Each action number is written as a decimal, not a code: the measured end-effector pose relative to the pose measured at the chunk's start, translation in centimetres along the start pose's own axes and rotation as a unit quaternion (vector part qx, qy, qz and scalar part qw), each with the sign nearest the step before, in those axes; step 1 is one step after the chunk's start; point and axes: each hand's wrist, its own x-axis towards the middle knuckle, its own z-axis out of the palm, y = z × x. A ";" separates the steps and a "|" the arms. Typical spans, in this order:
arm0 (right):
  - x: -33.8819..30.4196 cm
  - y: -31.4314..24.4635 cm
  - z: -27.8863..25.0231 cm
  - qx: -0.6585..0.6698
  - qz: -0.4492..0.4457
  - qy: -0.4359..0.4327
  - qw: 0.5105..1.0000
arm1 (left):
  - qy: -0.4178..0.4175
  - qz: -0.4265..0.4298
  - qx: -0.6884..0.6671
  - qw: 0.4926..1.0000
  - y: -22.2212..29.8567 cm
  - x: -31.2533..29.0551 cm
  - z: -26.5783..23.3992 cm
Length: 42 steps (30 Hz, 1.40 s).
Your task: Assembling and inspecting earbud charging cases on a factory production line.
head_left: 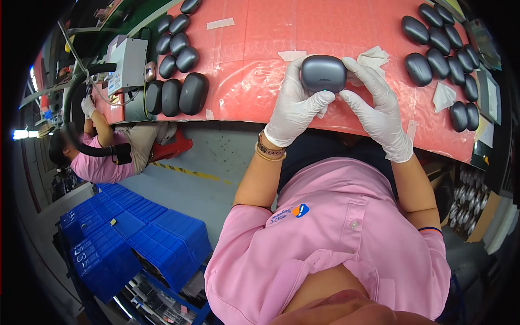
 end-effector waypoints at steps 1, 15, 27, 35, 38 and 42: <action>0.0 0.0 0.0 0.005 0.009 -0.002 1.000 | 0.000 0.001 0.000 1.000 0.0 0.0 0.0; -0.1 0.1 0.4 0.040 0.012 -0.026 0.999 | 0.049 0.084 0.115 0.989 -2.1 -0.3 0.8; -0.1 -0.6 -0.2 0.077 -0.022 0.014 0.997 | -0.058 -0.061 0.045 0.995 0.6 -0.4 -1.2; -0.1 -0.3 -0.4 0.007 -0.097 0.024 0.995 | -0.040 -0.032 0.020 0.998 0.1 -0.4 -0.3; 0.0 -0.1 0.0 0.075 -0.084 0.051 0.992 | -0.016 0.008 0.065 0.998 -0.7 -0.5 -0.3; -0.1 0.2 0.0 0.050 -0.096 0.039 0.993 | -0.026 0.166 0.125 0.978 -2.3 0.1 -0.6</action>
